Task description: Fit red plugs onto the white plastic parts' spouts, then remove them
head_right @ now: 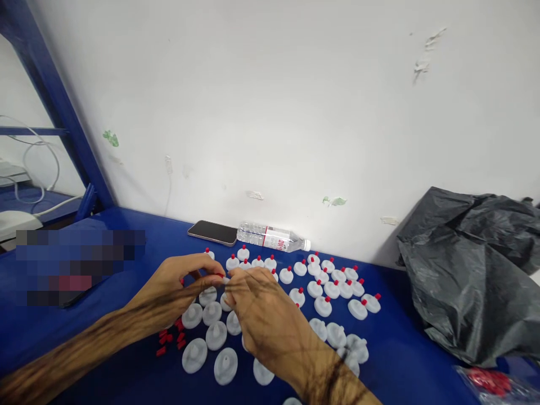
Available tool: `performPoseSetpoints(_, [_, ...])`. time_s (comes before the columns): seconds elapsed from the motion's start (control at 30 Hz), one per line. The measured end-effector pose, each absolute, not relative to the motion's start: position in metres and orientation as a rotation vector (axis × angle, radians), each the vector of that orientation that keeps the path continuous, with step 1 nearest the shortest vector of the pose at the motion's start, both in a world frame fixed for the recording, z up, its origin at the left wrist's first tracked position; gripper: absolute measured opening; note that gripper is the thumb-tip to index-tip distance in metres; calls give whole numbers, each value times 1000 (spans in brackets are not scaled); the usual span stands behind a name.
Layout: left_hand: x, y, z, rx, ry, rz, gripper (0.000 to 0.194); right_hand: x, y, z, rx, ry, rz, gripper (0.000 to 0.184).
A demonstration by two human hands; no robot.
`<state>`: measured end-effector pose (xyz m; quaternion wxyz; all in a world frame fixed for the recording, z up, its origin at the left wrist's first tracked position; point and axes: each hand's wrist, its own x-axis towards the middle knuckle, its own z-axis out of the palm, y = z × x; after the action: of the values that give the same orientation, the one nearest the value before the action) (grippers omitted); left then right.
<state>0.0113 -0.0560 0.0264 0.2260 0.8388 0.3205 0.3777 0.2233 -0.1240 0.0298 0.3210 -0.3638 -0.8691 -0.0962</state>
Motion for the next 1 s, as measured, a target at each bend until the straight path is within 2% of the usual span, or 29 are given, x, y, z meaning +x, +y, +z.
performPoseSetpoints(0.1, [8, -50, 28, 2290, 888, 1099, 18, 231, -124, 44, -1034, -2286, -246, 7])
performPoseSetpoints(0.33, [-3, -33, 18, 2381, 982, 1038, 20, 268, -115, 77, -1307, -2112, -304, 10])
performPoseSetpoints(0.53, [-2, -29, 6, 2464, 945, 890, 25, 274, -109, 73, -1338, -2125, -324, 13])
performPoseSetpoints(1.0, [-5, -29, 11, 2532, 1100, 906, 28, 293, -113, 88, -1450, -2116, -305, 11])
